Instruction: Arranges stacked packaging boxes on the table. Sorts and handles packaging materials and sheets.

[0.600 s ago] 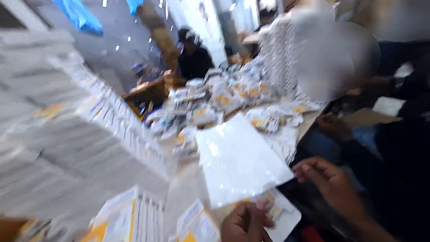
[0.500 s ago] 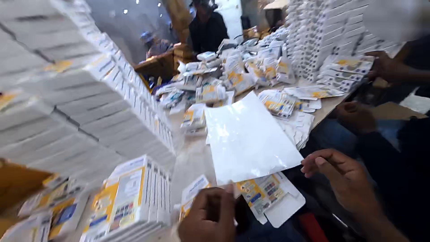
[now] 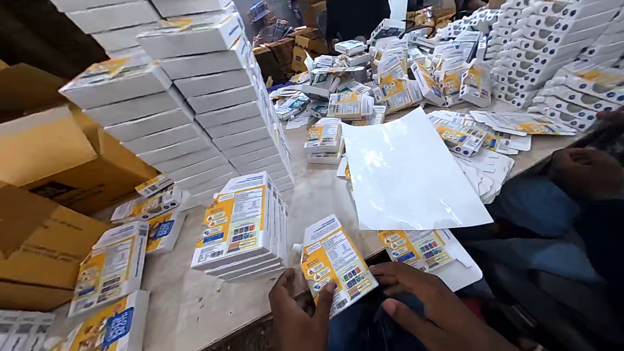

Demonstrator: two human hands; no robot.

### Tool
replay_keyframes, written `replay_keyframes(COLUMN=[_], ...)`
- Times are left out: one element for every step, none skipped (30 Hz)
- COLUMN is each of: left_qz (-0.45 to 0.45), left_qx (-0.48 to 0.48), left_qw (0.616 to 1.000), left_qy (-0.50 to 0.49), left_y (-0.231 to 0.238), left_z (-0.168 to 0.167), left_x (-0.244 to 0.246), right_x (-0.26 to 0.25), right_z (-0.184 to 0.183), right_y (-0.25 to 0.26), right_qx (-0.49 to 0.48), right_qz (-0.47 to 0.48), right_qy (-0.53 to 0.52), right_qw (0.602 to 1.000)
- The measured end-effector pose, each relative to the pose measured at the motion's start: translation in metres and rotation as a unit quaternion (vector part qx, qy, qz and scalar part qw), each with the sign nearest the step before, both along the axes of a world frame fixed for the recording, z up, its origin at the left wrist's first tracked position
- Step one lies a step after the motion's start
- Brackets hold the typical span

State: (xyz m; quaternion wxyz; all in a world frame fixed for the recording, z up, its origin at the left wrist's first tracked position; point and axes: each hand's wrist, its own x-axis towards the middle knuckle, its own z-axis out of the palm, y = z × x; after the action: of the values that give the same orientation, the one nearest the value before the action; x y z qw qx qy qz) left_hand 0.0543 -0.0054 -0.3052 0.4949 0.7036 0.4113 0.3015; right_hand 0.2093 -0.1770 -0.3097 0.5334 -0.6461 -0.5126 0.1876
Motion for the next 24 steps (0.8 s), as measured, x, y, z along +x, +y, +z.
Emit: replay_keyframes(left_qz=[-0.008,-0.019,-0.038,-0.061,-0.091,-0.121,-0.148,-0.170,-0.188,-0.202,-0.211,-0.216,-0.221,-0.230,-0.243,-0.253,-0.257,-0.253,-0.247,-0.241,-0.238,-0.242,-0.252,-0.260], left_qx=[-0.032,-0.053,-0.062,-0.066,-0.072,-0.084,-0.099,-0.114,-0.123,-0.122,-0.116,-0.110,-0.107,-0.107,-0.106,-0.104,-0.106,-0.110,-0.116,-0.120,-0.114,-0.101,-0.081,-0.052], left_qw=[0.999,0.997,0.996,0.994,0.991,0.987,0.981,0.975,0.971,0.968,0.967,0.967,0.966,0.964,0.962,0.959,0.958,0.959,0.959,0.959,0.959,0.959,0.958,0.959], left_qy=[-0.027,-0.047,-0.055,-0.059,-0.063,-0.071,-0.079,-0.081,-0.083,-0.084,-0.084,-0.083,-0.081,-0.077,-0.072,-0.068,-0.068,-0.071,-0.076,-0.087,-0.100,-0.107,-0.109,-0.098], left_y=[0.000,0.000,-0.002,-0.006,-0.009,-0.013,-0.016,-0.020,-0.023,-0.027,-0.030,-0.031,-0.032,-0.032,-0.031,-0.030,-0.030,-0.031,-0.031,-0.031,-0.029,-0.026,-0.023,-0.020], left_z=[0.002,0.004,0.007,0.009,0.008,0.005,-0.001,-0.010,-0.020,-0.029,-0.035,-0.037,-0.037,-0.037,-0.036,-0.035,-0.033,-0.029,-0.024,-0.019,-0.013,-0.008,-0.003,-0.001], left_x=[-0.001,-0.005,-0.010,-0.017,-0.026,-0.035,-0.044,-0.052,-0.060,-0.066,-0.069,-0.071,-0.072,-0.072,-0.072,-0.071,-0.069,-0.066,-0.063,-0.060,-0.055,-0.051,-0.047,-0.044], right_x=[-0.001,-0.002,-0.002,-0.001,0.000,0.001,0.001,0.000,-0.002,-0.004,-0.007,-0.008,-0.010,-0.012,-0.015,-0.016,-0.018,-0.019,-0.021,-0.022,-0.023,-0.025,-0.028,-0.030], right_z=[0.002,0.004,0.007,0.010,0.012,0.012,0.011,0.009,0.006,0.003,0.001,-0.002,-0.005,-0.007,-0.008,-0.009,-0.010,-0.011,-0.011,-0.011,-0.010,-0.010,-0.010,-0.009], right_y=[0.002,0.003,0.004,0.004,0.004,0.005,0.006,0.006,0.006,0.004,0.001,-0.002,-0.005,-0.009,-0.012,-0.014,-0.015,-0.016,-0.017,-0.018,-0.017,-0.016,-0.015,-0.013], right_qx=[0.002,0.003,0.000,-0.002,-0.003,-0.002,-0.004,-0.008,-0.014,-0.024,-0.033,-0.036,-0.035,-0.035,-0.035,-0.032,-0.025,-0.018,-0.015,-0.013,-0.010,-0.003,0.007,0.014], right_qz=[-0.014,-0.033,-0.049,-0.059,-0.063,-0.059,-0.060,-0.063,-0.068,-0.076,-0.079,-0.069,-0.053,-0.034,-0.020,-0.012,-0.008,-0.004,0.002,0.009,0.017,0.027,0.033,0.037], right_qy=[-0.005,-0.014,-0.023,-0.029,-0.028,-0.019,-0.010,0.000,0.011,0.020,0.024,0.029,0.039,0.048,0.048,0.043,0.037,0.030,0.020,0.005,-0.014,-0.031,-0.046,-0.058], right_qw=[1.000,0.999,0.999,0.998,0.998,0.998,0.998,0.998,0.998,0.997,0.996,0.997,0.997,0.998,0.998,0.999,0.999,0.999,1.000,1.000,1.000,0.999,0.998,0.998])
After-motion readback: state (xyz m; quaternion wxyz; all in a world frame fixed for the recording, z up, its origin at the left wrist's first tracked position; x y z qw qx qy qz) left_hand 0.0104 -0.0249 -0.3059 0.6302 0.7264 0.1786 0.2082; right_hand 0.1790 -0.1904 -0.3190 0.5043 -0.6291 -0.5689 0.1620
